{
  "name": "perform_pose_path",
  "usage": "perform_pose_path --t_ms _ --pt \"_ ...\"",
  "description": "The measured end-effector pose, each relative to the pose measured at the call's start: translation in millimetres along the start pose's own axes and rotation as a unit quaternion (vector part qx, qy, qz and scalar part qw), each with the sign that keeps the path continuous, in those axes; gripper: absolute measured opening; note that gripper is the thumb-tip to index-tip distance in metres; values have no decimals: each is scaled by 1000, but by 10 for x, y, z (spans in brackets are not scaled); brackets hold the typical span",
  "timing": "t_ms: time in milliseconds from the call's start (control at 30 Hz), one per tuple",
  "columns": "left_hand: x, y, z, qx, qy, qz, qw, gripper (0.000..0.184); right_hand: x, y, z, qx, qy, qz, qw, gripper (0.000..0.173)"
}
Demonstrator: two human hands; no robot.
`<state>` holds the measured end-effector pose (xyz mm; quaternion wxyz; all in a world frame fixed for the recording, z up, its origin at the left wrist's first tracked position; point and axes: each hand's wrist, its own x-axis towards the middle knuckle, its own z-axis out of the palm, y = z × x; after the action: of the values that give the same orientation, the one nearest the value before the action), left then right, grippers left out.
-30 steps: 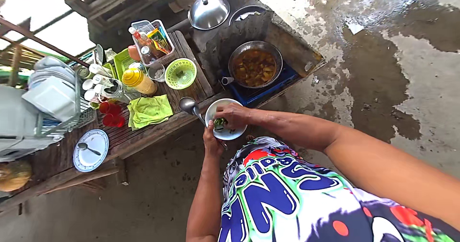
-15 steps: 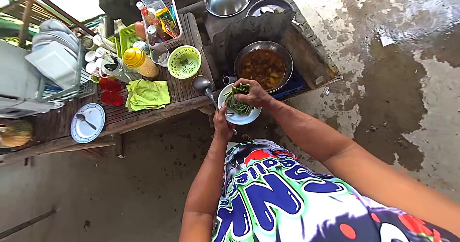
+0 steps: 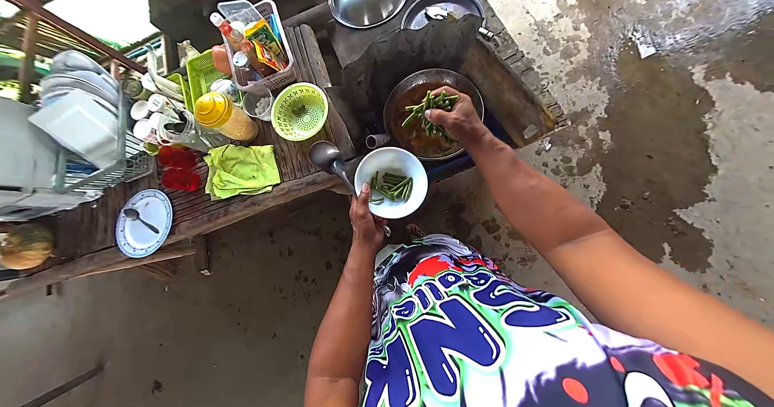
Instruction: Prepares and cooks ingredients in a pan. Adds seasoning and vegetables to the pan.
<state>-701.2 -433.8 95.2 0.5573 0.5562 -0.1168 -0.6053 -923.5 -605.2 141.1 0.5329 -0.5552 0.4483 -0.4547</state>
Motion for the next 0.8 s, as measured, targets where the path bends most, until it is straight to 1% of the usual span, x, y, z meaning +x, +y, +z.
perform_pose_path --t_ms 100,133,200,300,400,533,633,700,767,800 --pt "-81 16 -117 -13 7 -5 1000 41 335 187 -155 -142 33 91 985 29" --pt "-109 20 -160 -16 8 -4 1000 42 442 271 -194 -182 30 124 975 32" --pt "-158 20 -238 -23 18 3 1000 43 589 376 -257 -241 13 158 957 35" --pt "-218 36 -337 -32 32 9 999 42 752 368 -326 -299 8 166 940 36" --pt "-254 28 -421 -33 46 8 998 41 853 209 -379 -309 -28 175 934 44" --pt "-263 30 -448 -24 48 9 999 41 869 -35 -412 -330 -69 194 921 38" --pt "-246 54 -424 -24 36 8 999 42 805 -151 -428 -339 -75 183 920 38" --pt "-212 72 -401 -19 25 10 999 42 683 -262 -382 -336 -87 152 925 38" --pt "-181 102 -348 -16 21 12 1000 40 469 -399 -241 -345 -129 86 926 34" --pt "-167 114 -327 -17 18 12 1000 39 318 -439 -128 -355 -162 33 920 32"
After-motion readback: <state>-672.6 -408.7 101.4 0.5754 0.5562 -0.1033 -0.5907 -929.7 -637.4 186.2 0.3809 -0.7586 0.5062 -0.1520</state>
